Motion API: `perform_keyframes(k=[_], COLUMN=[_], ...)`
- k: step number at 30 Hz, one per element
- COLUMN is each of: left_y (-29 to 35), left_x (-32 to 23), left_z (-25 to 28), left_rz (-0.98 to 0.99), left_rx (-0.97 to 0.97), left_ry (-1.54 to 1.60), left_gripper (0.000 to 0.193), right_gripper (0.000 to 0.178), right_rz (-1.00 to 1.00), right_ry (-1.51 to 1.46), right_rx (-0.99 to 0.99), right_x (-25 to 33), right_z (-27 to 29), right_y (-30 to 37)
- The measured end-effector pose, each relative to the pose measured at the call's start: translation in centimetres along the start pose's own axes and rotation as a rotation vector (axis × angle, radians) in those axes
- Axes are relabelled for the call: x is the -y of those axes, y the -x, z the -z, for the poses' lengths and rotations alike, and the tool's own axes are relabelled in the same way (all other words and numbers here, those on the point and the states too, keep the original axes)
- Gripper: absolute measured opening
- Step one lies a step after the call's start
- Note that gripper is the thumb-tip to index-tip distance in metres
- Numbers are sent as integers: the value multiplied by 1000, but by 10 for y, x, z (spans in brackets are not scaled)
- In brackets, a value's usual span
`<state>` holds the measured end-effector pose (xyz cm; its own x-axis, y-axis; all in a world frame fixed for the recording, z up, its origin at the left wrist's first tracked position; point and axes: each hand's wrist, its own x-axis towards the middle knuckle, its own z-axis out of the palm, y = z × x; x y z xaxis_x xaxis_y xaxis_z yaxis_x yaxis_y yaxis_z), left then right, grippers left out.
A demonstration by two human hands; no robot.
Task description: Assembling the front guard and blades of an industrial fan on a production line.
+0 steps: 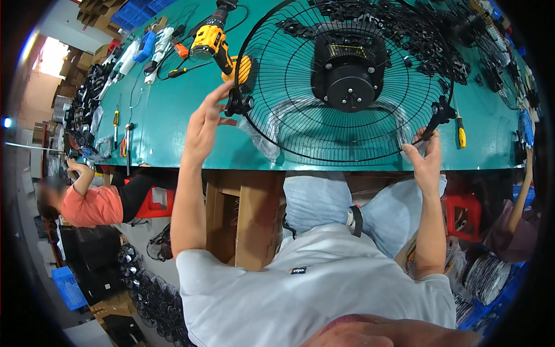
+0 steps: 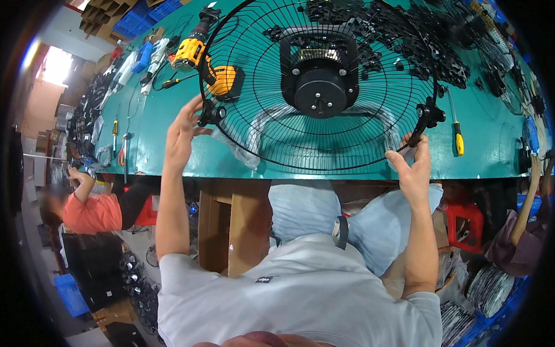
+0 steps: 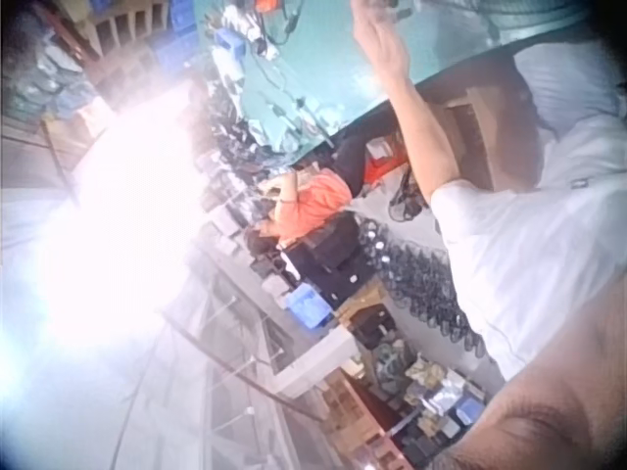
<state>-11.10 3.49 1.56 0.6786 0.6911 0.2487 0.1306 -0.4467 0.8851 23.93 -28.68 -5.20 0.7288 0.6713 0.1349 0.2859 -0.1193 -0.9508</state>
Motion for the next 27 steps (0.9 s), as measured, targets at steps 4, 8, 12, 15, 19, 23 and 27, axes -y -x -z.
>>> perform_keyframes(k=[4, 8, 12, 15, 19, 23, 27], left_y=[4, 0, -31, -45, -31, -1, -2], left_x=[7, 8, -26, -33, -22, -9, -6], left_z=[-10, -16, 1, 1, 1, -11, -22], left_rz=[-155, -41, 413, 649, 449, -66, -130], left_rx=[-47, -149, 49, 43, 21, -52, -197], left_ry=[-47, -33, 43, 17, -29, 115, -41], left_gripper=[60, 57, 53, 58, 51, 47, 44], right_gripper=[49, 49, 48, 48, 48, 48, 49], right_rz=[5, -2, 37, 29, 2, -14, 8], right_ry=[-8, -12, -4, -23, -13, 6, -13], right_rx=[16, 17, 0, 14, 26, 25, 8], right_x=[1, 3, -3, -2, 7, 6, 0], right_z=[0, -1, -3, -2, -1, -1, -1], right_y=[-2, -1, -1, -2, 0, 0, 0])
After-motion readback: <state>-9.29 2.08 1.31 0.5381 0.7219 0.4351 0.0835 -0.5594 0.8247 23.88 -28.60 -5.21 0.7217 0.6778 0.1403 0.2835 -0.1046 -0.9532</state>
